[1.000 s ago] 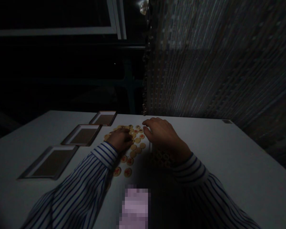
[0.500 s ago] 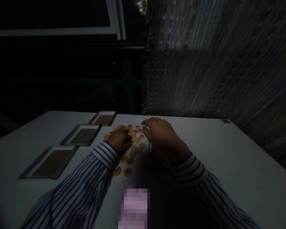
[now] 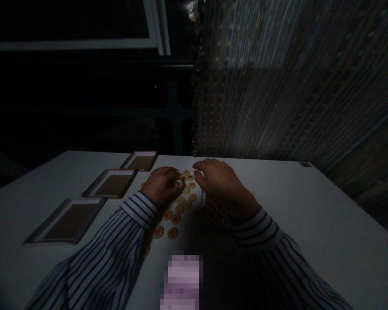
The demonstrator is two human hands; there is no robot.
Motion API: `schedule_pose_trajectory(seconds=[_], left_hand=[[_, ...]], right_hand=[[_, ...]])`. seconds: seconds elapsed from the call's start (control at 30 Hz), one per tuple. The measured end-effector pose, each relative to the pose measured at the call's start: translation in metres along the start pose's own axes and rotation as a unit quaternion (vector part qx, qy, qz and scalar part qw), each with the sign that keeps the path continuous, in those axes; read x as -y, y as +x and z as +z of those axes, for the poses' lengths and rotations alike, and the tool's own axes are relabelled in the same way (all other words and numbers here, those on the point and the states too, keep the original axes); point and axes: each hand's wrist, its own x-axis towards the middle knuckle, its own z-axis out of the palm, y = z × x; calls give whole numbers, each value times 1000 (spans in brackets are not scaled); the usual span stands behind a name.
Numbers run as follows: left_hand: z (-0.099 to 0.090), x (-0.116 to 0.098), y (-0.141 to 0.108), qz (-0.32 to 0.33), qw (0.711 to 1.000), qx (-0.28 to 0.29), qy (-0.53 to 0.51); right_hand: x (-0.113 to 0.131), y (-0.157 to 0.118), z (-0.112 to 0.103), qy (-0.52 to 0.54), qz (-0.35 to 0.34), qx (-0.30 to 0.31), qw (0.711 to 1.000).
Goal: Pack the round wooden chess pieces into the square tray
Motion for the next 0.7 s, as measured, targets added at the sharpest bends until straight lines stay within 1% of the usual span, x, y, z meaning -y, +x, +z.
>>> schedule_pose_trajectory(seconds=[0.23, 0.37, 0.7], left_hand=[[-10, -4, -1, 21, 999, -33, -21], [-17, -10, -2, 33, 998, -42, -38], [-34, -25, -5, 73, 992, -77, -63]], right_hand=[[0, -2, -1, -6, -4, -10, 1000], [1, -3, -3, -1, -4, -9, 1000], [-2, -11, -11, 50, -6, -29, 998]])
